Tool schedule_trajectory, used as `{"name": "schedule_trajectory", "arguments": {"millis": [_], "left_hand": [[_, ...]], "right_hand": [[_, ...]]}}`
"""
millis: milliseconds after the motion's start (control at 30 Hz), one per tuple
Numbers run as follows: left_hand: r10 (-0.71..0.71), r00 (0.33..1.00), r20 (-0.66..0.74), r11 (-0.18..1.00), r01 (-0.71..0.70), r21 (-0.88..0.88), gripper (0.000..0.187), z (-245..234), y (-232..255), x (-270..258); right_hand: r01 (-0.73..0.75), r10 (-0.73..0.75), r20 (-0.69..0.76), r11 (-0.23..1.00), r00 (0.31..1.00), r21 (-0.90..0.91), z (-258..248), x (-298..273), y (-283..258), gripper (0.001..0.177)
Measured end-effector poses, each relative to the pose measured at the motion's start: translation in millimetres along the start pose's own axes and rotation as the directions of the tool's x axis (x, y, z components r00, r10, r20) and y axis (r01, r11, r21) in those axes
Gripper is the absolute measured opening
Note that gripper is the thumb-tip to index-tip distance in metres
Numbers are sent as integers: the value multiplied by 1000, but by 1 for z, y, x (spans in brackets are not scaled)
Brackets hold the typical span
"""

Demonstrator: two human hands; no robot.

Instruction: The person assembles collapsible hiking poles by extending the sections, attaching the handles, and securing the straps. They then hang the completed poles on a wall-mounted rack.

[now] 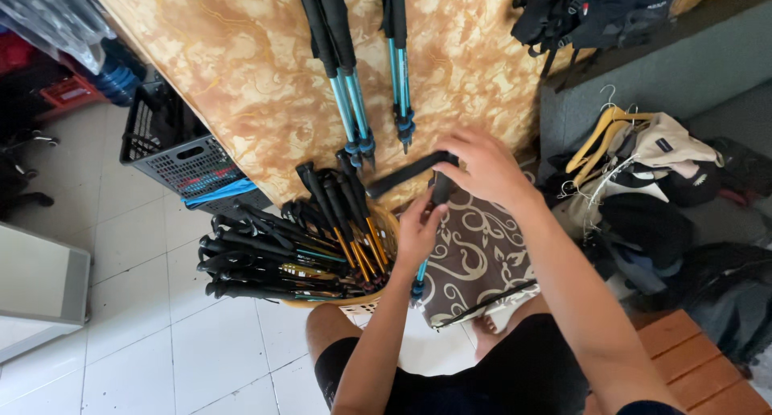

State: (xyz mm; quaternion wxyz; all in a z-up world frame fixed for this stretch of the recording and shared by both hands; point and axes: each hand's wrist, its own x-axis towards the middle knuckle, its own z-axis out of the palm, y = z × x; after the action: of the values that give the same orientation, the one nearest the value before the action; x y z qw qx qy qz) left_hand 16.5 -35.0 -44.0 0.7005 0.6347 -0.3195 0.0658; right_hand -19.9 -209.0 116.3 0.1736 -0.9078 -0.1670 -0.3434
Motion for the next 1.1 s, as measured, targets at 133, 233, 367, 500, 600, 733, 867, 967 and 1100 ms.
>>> {"name": "schedule_trajectory", "arguments": {"millis": [133, 233, 367, 500, 600, 733, 867, 967, 1100], "left_hand": [[1, 1000, 4, 1000, -1, 30, 38, -3, 23, -2], [52, 994, -97, 989, -37, 145, 34, -6, 38, 4], [58, 970, -237, 994, -79, -80, 28, -9, 46, 14], [24, 986, -166, 959, -69, -274, 31, -12, 58, 14], [-37, 997, -75, 971, 18, -239, 18, -20, 99, 14], [-93, 990, -107, 964, 63, -257, 9, -15, 55, 8], [-86, 994, -74, 972, 67, -224, 6, -15, 50, 5], [-86, 995, -46, 980, 76, -183, 6, -15, 48, 4], [-111, 994, -6, 972, 107, -208, 15, -16, 34, 2]], "right_hand": [[-29, 24, 38, 989, 999, 148, 2, 1, -10, 14], [-68, 76, -2, 896, 997, 438, 8, -5, -24, 7], [-125, 148, -5, 853, 989, 507, 22, -17, -36, 9], [-119, 187, -75, 836, 980, 535, 40, -34, -24, 19], [-161, 204, -15, 815, 979, 556, 56, -49, -15, 15], [-196, 200, 47, 834, 979, 516, 61, -64, -19, 13], [-302, 343, 70, 693, 937, 654, 74, -81, -14, 15], [-338, 381, 104, 621, 918, 707, 73, -85, -15, 14], [-351, 466, 125, 438, 876, 827, 61, -84, -20, 16]]}}
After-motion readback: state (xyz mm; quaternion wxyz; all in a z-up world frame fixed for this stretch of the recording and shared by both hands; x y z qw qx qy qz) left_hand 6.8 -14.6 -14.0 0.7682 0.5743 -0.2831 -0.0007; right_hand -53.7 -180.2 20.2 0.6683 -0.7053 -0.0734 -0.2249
